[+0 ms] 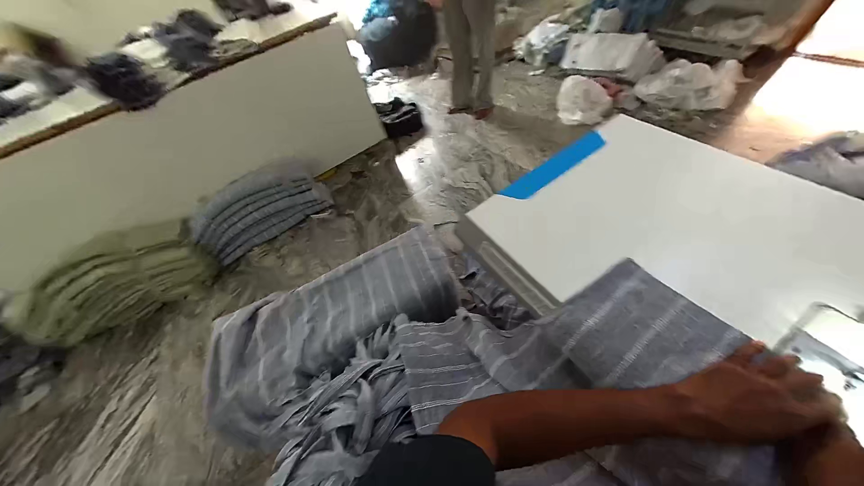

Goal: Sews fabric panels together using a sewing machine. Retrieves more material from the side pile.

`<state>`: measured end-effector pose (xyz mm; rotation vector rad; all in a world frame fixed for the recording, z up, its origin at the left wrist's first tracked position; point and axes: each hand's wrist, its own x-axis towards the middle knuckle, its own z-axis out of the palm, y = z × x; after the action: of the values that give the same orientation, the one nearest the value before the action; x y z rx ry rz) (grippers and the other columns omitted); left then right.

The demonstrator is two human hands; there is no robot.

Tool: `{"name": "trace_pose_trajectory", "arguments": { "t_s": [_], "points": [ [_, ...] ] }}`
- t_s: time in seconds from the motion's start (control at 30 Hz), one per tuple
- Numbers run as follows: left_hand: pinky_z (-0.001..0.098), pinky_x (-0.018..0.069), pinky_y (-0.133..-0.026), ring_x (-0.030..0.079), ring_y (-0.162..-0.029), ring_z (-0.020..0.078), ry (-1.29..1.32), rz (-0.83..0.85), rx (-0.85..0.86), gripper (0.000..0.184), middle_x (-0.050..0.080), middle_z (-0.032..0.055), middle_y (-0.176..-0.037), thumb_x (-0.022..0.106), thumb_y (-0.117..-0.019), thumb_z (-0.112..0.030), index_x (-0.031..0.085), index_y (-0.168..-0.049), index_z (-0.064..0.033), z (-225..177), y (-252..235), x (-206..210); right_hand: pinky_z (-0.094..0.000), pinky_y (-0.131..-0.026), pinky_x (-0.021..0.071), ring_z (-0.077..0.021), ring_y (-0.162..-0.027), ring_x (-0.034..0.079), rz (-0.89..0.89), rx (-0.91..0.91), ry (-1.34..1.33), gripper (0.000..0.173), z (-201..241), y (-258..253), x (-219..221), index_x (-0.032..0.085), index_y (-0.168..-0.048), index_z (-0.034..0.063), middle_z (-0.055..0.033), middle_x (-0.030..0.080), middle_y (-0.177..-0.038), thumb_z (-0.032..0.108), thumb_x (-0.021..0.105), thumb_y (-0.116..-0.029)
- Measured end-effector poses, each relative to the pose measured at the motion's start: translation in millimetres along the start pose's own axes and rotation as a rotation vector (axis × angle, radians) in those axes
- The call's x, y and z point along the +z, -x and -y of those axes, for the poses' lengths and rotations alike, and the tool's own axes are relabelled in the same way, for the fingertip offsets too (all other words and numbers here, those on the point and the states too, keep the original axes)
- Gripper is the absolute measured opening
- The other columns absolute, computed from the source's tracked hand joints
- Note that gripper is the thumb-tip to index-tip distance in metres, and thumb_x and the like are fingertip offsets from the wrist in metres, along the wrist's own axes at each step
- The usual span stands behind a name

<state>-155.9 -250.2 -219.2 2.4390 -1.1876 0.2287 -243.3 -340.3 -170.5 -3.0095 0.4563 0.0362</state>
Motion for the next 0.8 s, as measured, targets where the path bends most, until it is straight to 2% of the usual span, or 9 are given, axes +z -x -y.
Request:
{"name": "trace_pose_trajectory", "arguments": {
  "t_s": [0.07,0.1,0.13,0.2,0.3,0.37,0.5,0.7,0.8],
  "points": [
    [0.0479,0.0312,-0.122,0.047,-0.143,0.0249,-0.021,0.004,0.044,0.036,0.062,0.0024,-0.144,0.057,-0.1006,-0.014,0.067,-0.134,-0.0206,2.7,5.3,-5.5,-0.0657,-0.084,0.0540,-0.0488,-0.101,0.069,0.143,0.044,-0.012,0.037,10.0,4.6,-20.4,0.062,-0.127,-0.0055,-0.0296,0.070,-0.106,0.020,0.043,-0.1092],
    [0.0504,0.0287,-0.123,0.045,-0.145,0.0247,-0.024,-0.007,0.072,0.037,0.061,0.0012,-0.146,0.058,-0.0996,-0.016,0.067,-0.136,-0.0200,5.3,6.2,-2.8,-0.0668,-0.074,0.0541,-0.0510,-0.091,0.070,0.110,0.055,-0.032,0.031,6.8,2.8,-16.8,0.062,-0.121,-0.0070,-0.0310,0.069,-0.096,0.017,0.049,-0.1073],
    [0.0548,0.0266,-0.123,0.043,-0.147,0.0252,-0.019,-0.005,0.100,0.038,0.059,0.0006,-0.147,0.058,-0.0998,-0.017,0.065,-0.138,-0.0189,7.0,5.6,-0.7,-0.0657,-0.069,0.0544,-0.0504,-0.085,0.070,0.074,0.073,-0.051,0.027,1.6,1.3,-11.3,0.063,-0.118,-0.0069,-0.0300,0.069,-0.091,0.015,0.054,-0.1054],
    [0.0612,0.0262,-0.122,0.043,-0.147,0.0267,0.000,0.008,0.154,0.039,0.058,0.0021,-0.148,0.057,-0.1008,-0.020,0.064,-0.139,-0.0160,10.6,2.0,0.6,-0.0616,-0.066,0.0559,-0.0462,-0.082,0.070,0.053,0.102,-0.082,0.026,-4.3,-0.6,-4.1,0.063,-0.120,-0.0044,-0.0263,0.069,-0.090,0.014,0.056,-0.1044],
    [0.0639,0.0290,-0.119,0.047,-0.144,0.0288,-0.007,0.029,0.202,0.037,0.058,0.0050,-0.148,0.049,-0.1052,-0.019,0.063,-0.139,-0.0127,14.6,-6.2,1.2,-0.0559,-0.065,0.0573,-0.0410,-0.081,0.071,0.067,0.136,-0.075,0.037,-6.3,-8.1,-1.0,0.057,-0.137,-0.0023,-0.0219,0.070,-0.092,0.014,0.054,-0.1046],
    [0.0652,0.0291,-0.119,0.048,-0.143,0.0298,-0.007,0.032,0.220,0.038,0.059,0.0059,-0.146,0.044,-0.1069,-0.019,0.062,-0.139,-0.0109,17.4,-12.5,3.0,-0.0530,-0.064,0.0574,-0.0384,-0.079,0.071,0.055,0.140,-0.084,0.040,-8.7,-12.6,0.1,0.054,-0.142,-0.0010,-0.0198,0.070,-0.091,0.015,0.053,-0.1050],
    [0.0653,0.0256,-0.120,0.046,-0.145,0.0308,0.059,0.063,0.211,0.035,0.060,0.0072,-0.145,0.043,-0.1071,-0.022,0.063,-0.132,-0.0085,24.2,-29.5,4.2,-0.0522,-0.059,0.0560,-0.0384,-0.075,0.070,-0.014,0.111,-0.168,0.036,-16.7,-22.1,0.9,0.056,-0.139,-0.0006,-0.0196,0.068,-0.086,0.014,0.053,-0.1055],
    [0.0654,0.0271,-0.119,0.046,-0.145,0.0308,0.027,0.052,0.207,0.034,0.059,0.0071,-0.147,0.041,-0.1076,-0.021,0.062,-0.132,-0.0081,25.0,-35.2,3.7,-0.0527,-0.060,0.0559,-0.0381,-0.075,0.070,-0.046,0.076,-0.253,0.033,-23.9,-27.0,0.3,0.061,-0.134,0.0000,-0.0193,0.068,-0.083,0.016,0.054,-0.1061],
    [0.0579,0.0278,-0.122,0.043,-0.147,0.0317,0.044,0.085,0.156,0.037,0.054,0.0122,-0.152,0.046,-0.1077,-0.027,0.062,-0.134,-0.0063,21.4,-19.0,-7.0,-0.0533,-0.059,0.0555,-0.0380,-0.074,0.070,-0.042,0.057,-0.266,0.037,-25.9,-26.8,-2.4,0.059,-0.138,-0.0003,-0.0193,0.068,-0.083,0.019,0.050,-0.1081]
  ]
}}
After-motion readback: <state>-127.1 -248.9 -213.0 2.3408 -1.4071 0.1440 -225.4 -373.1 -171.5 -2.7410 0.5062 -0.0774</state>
